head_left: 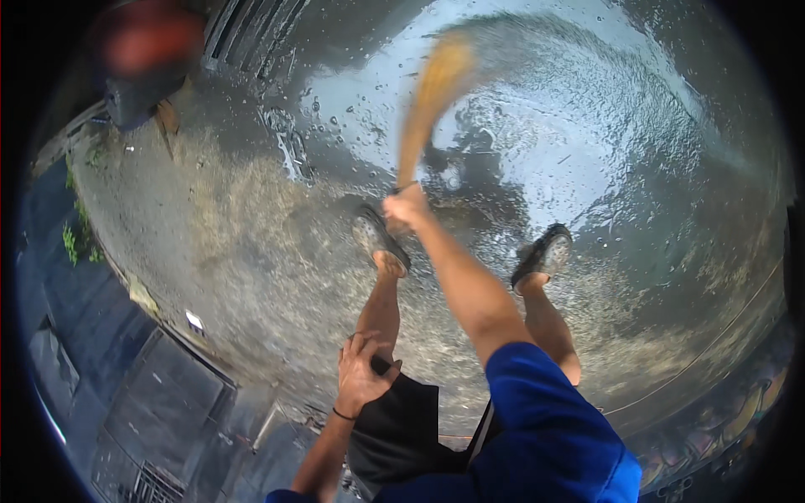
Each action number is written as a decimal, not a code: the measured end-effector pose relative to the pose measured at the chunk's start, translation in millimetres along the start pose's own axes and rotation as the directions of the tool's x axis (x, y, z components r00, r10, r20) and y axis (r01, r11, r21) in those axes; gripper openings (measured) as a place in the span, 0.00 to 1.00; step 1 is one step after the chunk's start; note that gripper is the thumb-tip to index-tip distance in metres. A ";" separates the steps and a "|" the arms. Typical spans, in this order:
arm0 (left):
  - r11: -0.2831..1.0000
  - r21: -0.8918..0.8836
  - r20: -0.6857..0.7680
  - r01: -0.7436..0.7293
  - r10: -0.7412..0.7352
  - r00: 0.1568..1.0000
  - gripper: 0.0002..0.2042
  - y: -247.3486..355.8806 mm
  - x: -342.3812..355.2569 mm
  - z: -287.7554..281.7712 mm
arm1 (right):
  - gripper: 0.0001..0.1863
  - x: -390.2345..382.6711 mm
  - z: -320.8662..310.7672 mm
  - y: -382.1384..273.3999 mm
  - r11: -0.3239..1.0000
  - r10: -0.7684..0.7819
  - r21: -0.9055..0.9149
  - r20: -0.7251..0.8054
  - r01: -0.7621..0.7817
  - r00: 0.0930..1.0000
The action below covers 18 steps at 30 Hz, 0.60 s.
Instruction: The person cleans the wet floor by pouring water from a large metal pot onto the ground and then scrubbing the concrete with a broom.
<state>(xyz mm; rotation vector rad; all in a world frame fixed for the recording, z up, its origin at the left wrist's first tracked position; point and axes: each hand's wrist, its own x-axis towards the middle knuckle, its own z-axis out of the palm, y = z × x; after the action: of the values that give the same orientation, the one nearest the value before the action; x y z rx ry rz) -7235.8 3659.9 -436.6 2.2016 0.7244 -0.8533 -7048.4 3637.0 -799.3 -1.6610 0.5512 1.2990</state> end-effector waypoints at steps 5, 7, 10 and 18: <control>0.985 -0.173 -0.097 -0.004 -0.013 0.995 0.18 -113.4 -15.9 -53.4 | 0.27 -85.1 125.9 -95.3 0.998 -0.053 -0.009 0.401 0.061 0.915; 0.980 -0.200 -0.063 -0.001 -0.012 0.998 0.16 -145.4 -15.5 -67.7 | 0.29 -142.6 116.8 -104.4 0.996 -0.041 0.087 0.319 0.014 0.947; 0.984 -0.127 -0.054 -0.125 0.119 0.991 0.15 -172.2 -8.1 -78.5 | 0.29 -210.7 51.5 -67.7 0.966 -0.098 0.249 0.100 0.070 0.990; 0.979 -0.194 0.050 -0.061 0.072 0.996 0.12 -212.9 -20.2 -68.3 | 0.04 -149.5 41.8 99.2 0.869 0.204 0.493 -0.279 -0.042 0.939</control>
<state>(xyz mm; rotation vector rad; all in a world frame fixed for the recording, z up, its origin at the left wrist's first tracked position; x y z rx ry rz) -7368.6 3839.0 -462.6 2.0103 0.6725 -0.7749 -7199.1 3598.5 -700.7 -1.4296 1.1029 0.8750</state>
